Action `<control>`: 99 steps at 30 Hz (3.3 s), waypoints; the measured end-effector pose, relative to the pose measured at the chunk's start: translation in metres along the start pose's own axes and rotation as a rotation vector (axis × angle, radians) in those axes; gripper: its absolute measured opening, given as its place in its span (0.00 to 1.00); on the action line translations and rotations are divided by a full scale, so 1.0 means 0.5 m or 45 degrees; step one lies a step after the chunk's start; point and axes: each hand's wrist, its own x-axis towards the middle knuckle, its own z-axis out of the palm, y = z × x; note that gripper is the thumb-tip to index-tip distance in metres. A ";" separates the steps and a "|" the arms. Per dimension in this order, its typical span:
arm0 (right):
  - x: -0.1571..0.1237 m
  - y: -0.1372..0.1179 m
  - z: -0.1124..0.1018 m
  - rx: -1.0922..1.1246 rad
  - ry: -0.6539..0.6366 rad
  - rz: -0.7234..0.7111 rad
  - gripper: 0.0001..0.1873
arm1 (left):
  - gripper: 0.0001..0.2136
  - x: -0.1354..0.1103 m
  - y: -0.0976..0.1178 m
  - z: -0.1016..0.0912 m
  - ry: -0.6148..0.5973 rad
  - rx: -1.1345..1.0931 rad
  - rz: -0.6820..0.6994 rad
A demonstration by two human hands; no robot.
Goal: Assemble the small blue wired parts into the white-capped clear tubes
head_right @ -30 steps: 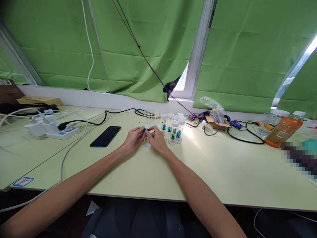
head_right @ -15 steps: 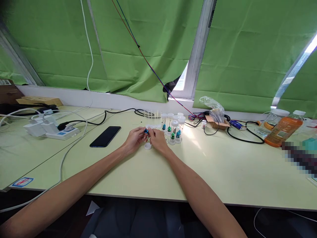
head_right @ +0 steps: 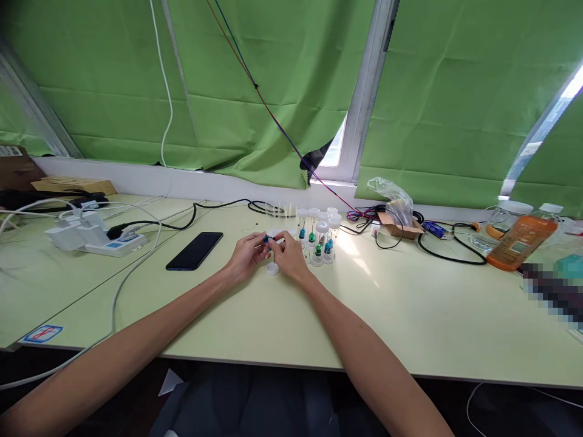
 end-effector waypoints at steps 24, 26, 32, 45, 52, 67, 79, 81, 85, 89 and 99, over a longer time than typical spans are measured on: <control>-0.001 -0.007 -0.002 0.021 -0.018 0.024 0.17 | 0.10 0.005 -0.004 -0.003 -0.007 -0.013 0.017; 0.000 -0.004 -0.002 0.021 -0.024 0.014 0.17 | 0.10 0.002 -0.003 -0.002 -0.017 0.004 0.012; 0.005 0.004 -0.003 -0.011 -0.026 -0.001 0.19 | 0.11 -0.006 0.002 0.005 -0.035 0.032 0.009; 0.005 -0.003 -0.002 -0.040 0.004 0.038 0.20 | 0.12 -0.007 0.001 0.005 -0.033 0.028 0.033; 0.002 -0.003 -0.003 -0.006 -0.026 0.009 0.18 | 0.13 -0.005 0.001 0.004 -0.028 0.044 0.036; 0.006 0.004 -0.005 0.091 -0.041 0.039 0.18 | 0.12 -0.001 -0.002 -0.001 -0.024 0.056 0.010; 0.012 0.009 -0.006 0.094 -0.016 0.064 0.21 | 0.10 -0.002 -0.004 0.004 -0.014 -0.022 -0.059; 0.010 0.008 -0.003 0.084 -0.002 0.072 0.21 | 0.10 -0.002 -0.003 0.003 -0.001 -0.015 -0.045; 0.007 0.003 0.002 0.080 0.014 0.066 0.20 | 0.13 -0.004 0.001 0.004 -0.009 0.015 -0.006; 0.006 0.004 0.004 0.037 0.037 0.055 0.19 | 0.15 -0.005 0.006 0.005 -0.023 0.069 0.014; 0.006 0.007 0.004 0.023 0.048 0.071 0.17 | 0.17 0.016 0.009 -0.012 0.149 0.141 0.190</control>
